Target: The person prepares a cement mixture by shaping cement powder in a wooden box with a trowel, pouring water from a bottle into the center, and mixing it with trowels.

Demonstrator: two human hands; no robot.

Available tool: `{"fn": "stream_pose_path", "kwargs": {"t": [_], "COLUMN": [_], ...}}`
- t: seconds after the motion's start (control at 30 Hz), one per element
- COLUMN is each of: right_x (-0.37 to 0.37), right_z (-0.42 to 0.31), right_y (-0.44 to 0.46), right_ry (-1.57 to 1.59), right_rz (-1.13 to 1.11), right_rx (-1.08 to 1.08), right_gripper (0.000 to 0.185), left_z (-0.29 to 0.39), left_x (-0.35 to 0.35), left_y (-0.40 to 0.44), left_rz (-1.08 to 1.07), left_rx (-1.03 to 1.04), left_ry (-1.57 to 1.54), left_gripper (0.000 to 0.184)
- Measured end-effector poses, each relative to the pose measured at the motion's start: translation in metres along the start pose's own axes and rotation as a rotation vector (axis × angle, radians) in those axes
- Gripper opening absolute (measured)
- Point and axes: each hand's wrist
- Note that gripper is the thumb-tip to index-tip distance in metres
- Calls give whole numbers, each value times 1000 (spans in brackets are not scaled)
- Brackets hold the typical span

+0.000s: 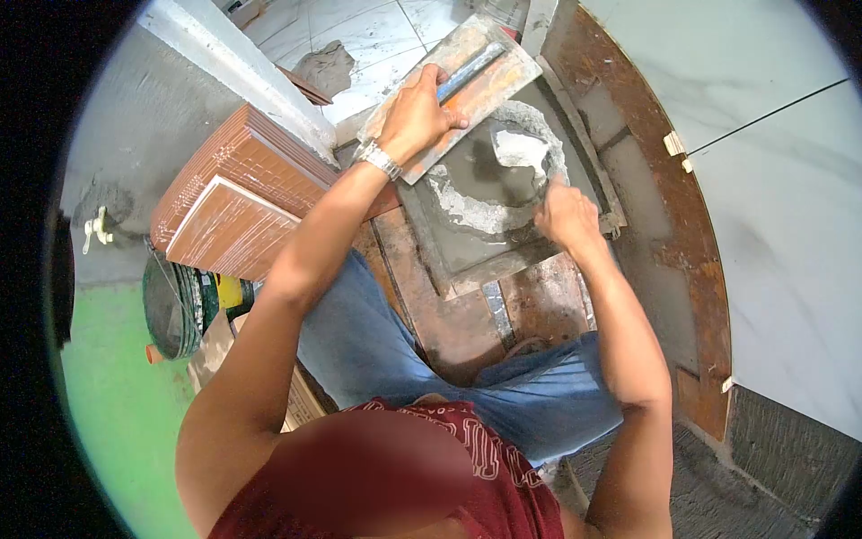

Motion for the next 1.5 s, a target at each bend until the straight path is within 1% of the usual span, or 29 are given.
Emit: {"fn": "stream_pose_path", "kwargs": {"t": [0.03,0.13,0.17,0.27,0.3,0.4,0.5,0.63,0.77,0.87,0.9,0.93,0.97,1.07,1.1,1.2,1.23,1.3,1.33,1.37,1.4,1.47,1.5], "right_x": [-2,4,7,6,5,9,0,-11,-19,-32,-40,-48,-51,-42,-41,-25,-24,-14,-9,-3,1,9,11], "right_z": [4,1,-1,-19,-24,-20,-23,-34,-35,-29,-31,-29,-21,35,35,22,5,-7,-14,-22,-32,-47,-54], "right_y": [5,19,20,15,12,11,3,-16,-26,-30,-34,-36,-30,5,10,16,11,14,15,14,13,12,10], "right_ry": [-24,-31,-23,-36,-48,-75,-93,-118,-172,-170,-162,-151,-137,141,318,1282,1325,1470,1543,1596,1664,1734,1694], "right_rz": [15,67,86,96,89,114,133,155,108,95,85,79,48,-39,-115,-340,-316,-412,-460,-491,-510,-522,-509], "right_rx": [-12,-43,-67,-116,-128,-177,-177,-165,-150,-157,-145,-126,-27,-62,-28,331,315,315,316,267,284,235,251], "right_gripper": [43,41,39,33,32,28,29,25,31,38,41,44,50,52,42,30,26,26,26,24,21,17,15], "left_z": [10,22,23,30,32,24,17,12,1,-7,-12,-18,-21,-12,-10,-2,1,10,14,19,23,26,27], "left_x": [-9,-9,-5,-2,-4,7,17,18,23,30,32,34,37,15,12,3,2,0,-1,-1,-2,5,9], "left_y": [-6,-17,-20,-26,-25,-20,-20,-9,-4,2,2,2,4,2,2,0,-2,-7,-11,-13,-17,-23,-25], "left_rz": [-68,-70,-23,-107,-151,-159,-39,-90,-52,-123,-109,-98,-90,-74,-9,42,77,147,123,99,75,54,35], "left_rx": [-36,35,90,88,44,35,114,29,-5,-74,-78,-74,-62,-106,-89,-70,-51,-18,-10,-1,10,28,35], "left_ry": [-18,-56,-64,-61,-58,-99,-151,-91,-84,-20,-26,-32,-38,-83,-85,-127,-141,-163,-157,-153,-149,-158,-143], "left_gripper": [75,75,75,75,75,77,78,77,76,76,76,75,74,74,74,74,73,72,71,70,69,66,65]}}
Point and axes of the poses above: each hand's wrist, its own y-axis towards the middle knuckle, its own x-axis out of the palm, z = x × y, and after that the axes turned 13 degrees about y, right-handed
